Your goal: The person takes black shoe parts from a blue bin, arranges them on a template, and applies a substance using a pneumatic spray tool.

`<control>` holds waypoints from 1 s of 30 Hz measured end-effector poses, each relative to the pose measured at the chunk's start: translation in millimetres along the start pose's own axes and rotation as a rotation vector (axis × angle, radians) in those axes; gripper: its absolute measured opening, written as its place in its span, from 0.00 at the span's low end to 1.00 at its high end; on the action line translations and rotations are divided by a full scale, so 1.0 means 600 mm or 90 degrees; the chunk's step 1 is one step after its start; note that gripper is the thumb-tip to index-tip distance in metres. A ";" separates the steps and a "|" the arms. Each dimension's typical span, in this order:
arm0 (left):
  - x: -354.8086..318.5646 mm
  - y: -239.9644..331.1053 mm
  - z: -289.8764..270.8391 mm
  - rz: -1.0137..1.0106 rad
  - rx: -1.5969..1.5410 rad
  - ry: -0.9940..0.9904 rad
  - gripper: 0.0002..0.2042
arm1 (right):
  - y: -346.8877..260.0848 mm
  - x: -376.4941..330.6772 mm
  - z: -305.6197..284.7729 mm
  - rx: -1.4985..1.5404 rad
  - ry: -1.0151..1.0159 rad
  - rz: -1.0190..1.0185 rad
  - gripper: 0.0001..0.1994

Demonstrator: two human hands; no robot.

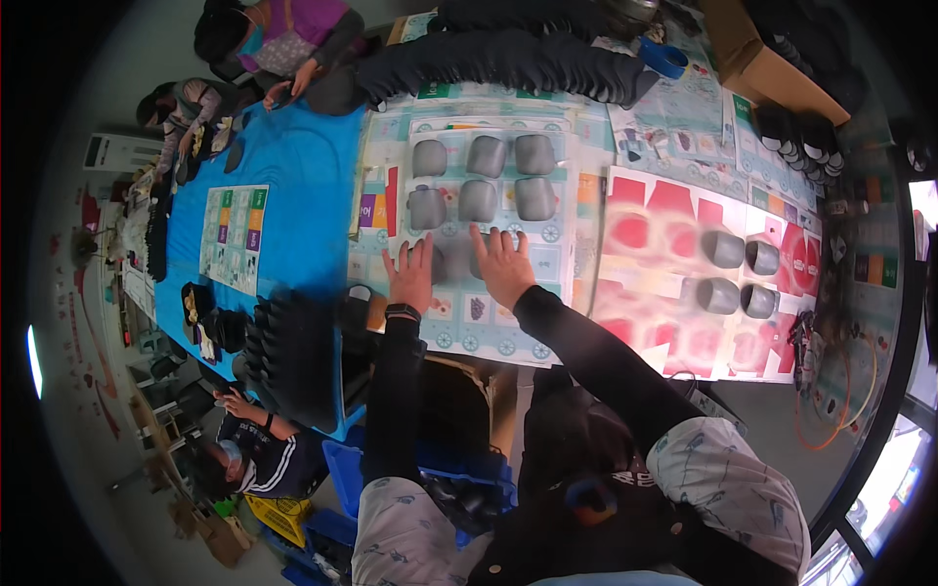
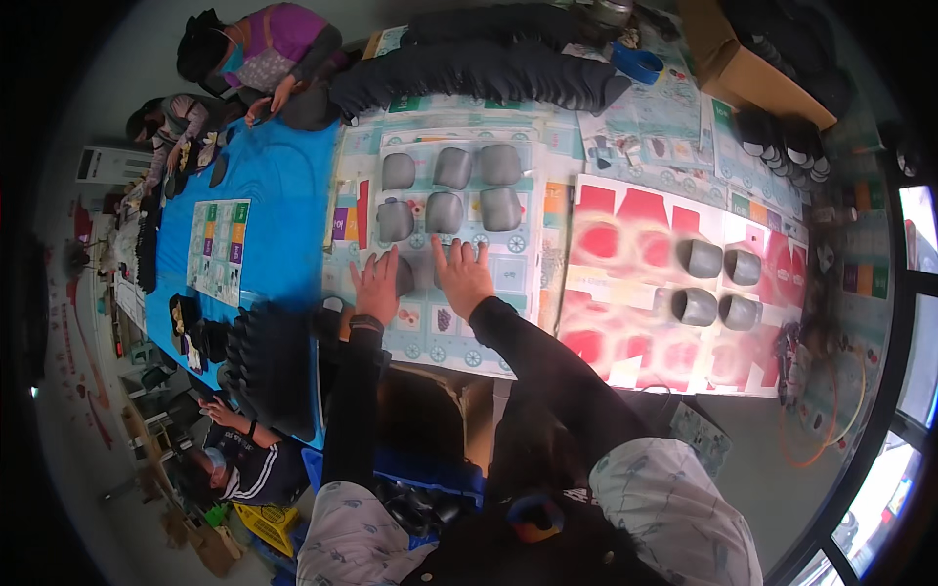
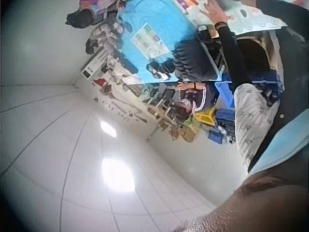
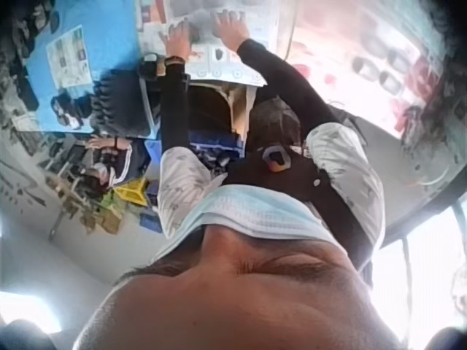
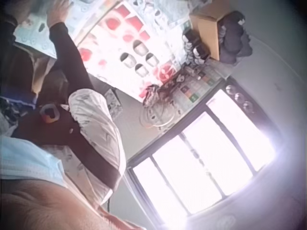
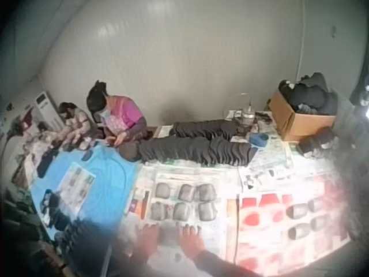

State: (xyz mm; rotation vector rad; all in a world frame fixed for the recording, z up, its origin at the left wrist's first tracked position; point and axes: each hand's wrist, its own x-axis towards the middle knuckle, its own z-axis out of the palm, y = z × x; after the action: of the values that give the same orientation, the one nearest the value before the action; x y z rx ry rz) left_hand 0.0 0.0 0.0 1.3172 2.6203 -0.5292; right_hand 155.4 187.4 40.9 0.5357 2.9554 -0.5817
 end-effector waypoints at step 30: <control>-0.112 0.690 -0.163 -0.312 -0.616 0.193 0.48 | 0.533 -0.644 -0.277 0.194 0.259 0.335 0.32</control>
State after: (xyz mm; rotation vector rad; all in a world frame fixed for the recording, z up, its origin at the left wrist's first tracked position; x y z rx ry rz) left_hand 372.9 214.5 11.2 0.4643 2.7624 0.8760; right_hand 627.5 403.3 138.3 1.5646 2.8711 -0.9468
